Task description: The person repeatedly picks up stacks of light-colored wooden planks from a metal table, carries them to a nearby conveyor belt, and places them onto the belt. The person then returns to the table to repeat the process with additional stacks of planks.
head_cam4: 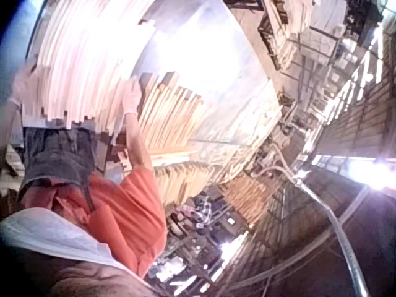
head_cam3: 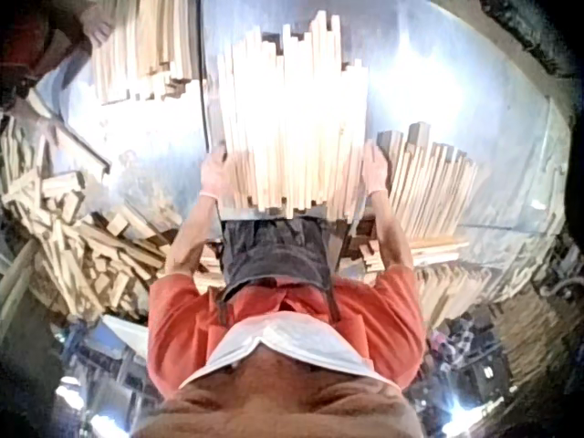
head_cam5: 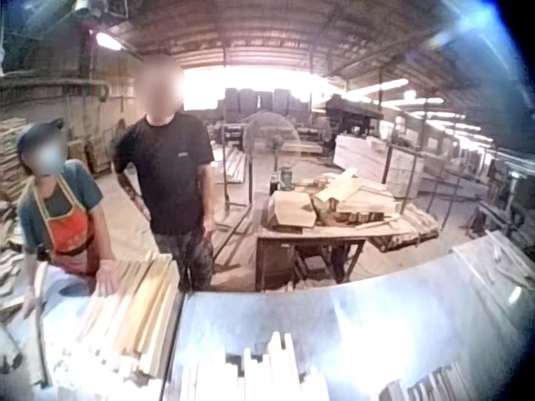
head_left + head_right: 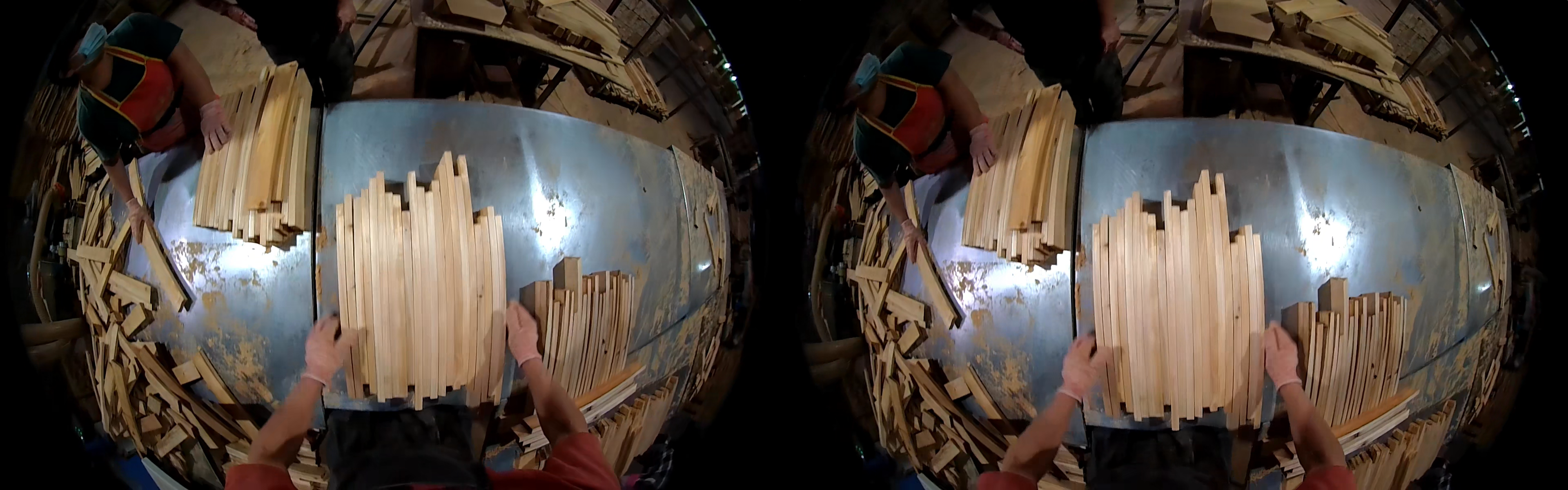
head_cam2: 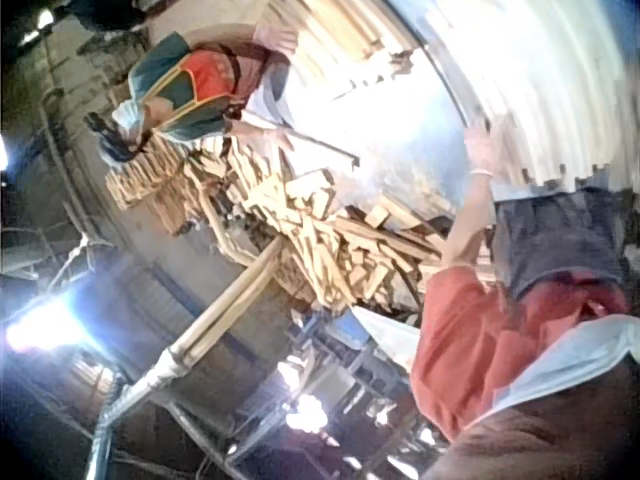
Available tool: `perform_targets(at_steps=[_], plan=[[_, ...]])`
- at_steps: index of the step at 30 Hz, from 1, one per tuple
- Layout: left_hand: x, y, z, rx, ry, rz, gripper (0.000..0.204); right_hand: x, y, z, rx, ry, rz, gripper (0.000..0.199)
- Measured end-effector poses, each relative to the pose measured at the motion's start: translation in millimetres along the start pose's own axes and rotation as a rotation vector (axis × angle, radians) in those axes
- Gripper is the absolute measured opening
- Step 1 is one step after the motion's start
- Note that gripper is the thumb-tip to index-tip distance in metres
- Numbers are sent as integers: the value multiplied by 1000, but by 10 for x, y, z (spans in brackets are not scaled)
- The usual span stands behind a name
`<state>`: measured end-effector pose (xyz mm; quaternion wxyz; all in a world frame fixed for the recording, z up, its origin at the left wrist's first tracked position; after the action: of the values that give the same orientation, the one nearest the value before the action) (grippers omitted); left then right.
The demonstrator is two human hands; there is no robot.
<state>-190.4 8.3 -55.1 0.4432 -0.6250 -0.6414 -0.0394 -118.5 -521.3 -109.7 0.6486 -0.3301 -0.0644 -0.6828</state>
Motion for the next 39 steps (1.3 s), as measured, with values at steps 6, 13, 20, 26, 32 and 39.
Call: perform_targets(at_steps=[6,13,20,26,32,39], plan=[[-222,608,410,-70,198,-131,77,-260,305,-10,2,121,-91,57],[-669,460,147,229,-1246,81,81,-536,238,167,-223,648,199,79],[-633,529,239,362,-1131,124,82,-627,350,251,-397,708,394,72],[-767,320,195,370,-1142,107,74,-524,218,313,-421,724,544,89],[-655,-313,174,414,-1205,99,69,-378,-240,335,-412,576,509,86],[-268,-1232,222,259,-1290,-35,61,-451,-711,913,-278,676,647,73]])
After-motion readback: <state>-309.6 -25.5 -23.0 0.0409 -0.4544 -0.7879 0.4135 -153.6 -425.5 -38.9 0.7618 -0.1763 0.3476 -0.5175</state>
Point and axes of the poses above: each hand's wrist, its own y-axis towards the middle knuckle, its own x-axis out of the back of the hand, z = x × y, the point moved 9 cm from there along y, towards the middle knuckle, and after that the axes turned 1 degree about -y, right-handed, at the moved point
